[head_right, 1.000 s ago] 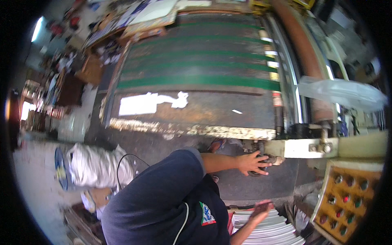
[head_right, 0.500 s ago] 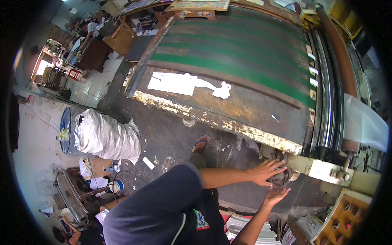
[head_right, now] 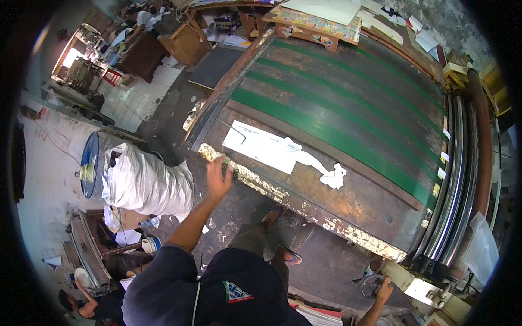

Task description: The person repeatedly picks up purple printed sheets from a conveyor belt and stacks them on a table. The person then moves to a machine, removes a roll of clear plastic film, and places it into a bag. Finally, the person adjusts a roll of white material on a spindle.

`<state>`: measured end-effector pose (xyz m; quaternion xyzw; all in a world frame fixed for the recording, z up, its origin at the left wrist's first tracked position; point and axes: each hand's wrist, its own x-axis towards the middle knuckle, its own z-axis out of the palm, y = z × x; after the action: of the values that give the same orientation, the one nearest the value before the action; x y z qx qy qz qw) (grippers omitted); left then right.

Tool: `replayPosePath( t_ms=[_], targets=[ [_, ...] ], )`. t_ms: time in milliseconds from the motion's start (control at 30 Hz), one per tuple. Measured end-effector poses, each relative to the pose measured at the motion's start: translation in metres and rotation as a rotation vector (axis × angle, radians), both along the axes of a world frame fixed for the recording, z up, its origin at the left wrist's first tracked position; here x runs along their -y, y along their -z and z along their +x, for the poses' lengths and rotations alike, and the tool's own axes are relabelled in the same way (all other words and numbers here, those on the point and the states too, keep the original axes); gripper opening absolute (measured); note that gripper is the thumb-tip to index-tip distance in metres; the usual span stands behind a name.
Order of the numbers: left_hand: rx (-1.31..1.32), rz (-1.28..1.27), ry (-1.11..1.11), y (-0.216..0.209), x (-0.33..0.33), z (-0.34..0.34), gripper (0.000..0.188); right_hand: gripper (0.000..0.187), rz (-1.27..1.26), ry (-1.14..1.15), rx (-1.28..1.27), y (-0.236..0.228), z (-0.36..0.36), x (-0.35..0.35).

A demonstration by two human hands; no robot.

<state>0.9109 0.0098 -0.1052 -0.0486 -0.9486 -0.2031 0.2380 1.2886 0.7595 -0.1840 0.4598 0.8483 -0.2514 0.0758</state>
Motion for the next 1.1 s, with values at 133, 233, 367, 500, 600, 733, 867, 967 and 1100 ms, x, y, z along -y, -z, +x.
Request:
replayPosePath(
  t_ms=[133, 233, 367, 500, 600, 733, 867, 967, 1100],
  targets=[
    [0.095, -0.197, 0.003, -0.004, 0.049, -0.079, 0.045, 0.065, 0.197, -0.727, 0.877, -0.052, -0.129, 0.08],
    [0.221, -0.294, 0.101, -0.003, 0.054, -0.121, 0.047, 0.065, 0.603, -0.835, 0.635, -0.043, -0.125, 0.106],
    [0.545, -0.283, 0.022, 0.044, 0.095, -0.154, 0.024, 0.067, 0.483, -0.05, 0.359, -0.102, -0.13, 0.132],
    [0.402, -0.514, 0.229, 0.02, 0.069, -0.181, 0.023, 0.048, 0.891, -0.375, 0.223, -0.045, -0.066, 0.115],
    [0.378, -0.541, 0.21, -0.002, 0.066, -0.17, 0.027, 0.037, 1.186, -0.75, 0.101, -0.041, -0.058, 0.116],
    [0.314, -0.411, 0.147, 0.009, 0.072, -0.154, 0.022, 0.038, 1.281, -0.758, 0.081, -0.044, -0.054, 0.112],
    [0.26, 0.044, -0.041, -0.01, 0.067, -0.144, 0.022, 0.04, 1.264, -0.667, -0.019, -0.031, -0.038, 0.119],
    [0.081, 0.263, -0.093, -0.038, 0.056, -0.113, 0.028, 0.042, 1.243, -0.568, -0.039, -0.021, -0.023, 0.111],
    [0.095, 0.323, -0.197, -0.069, 0.037, -0.069, 0.03, 0.044, 1.195, -0.442, -0.06, 0.0, -0.023, 0.089]
  ],
)
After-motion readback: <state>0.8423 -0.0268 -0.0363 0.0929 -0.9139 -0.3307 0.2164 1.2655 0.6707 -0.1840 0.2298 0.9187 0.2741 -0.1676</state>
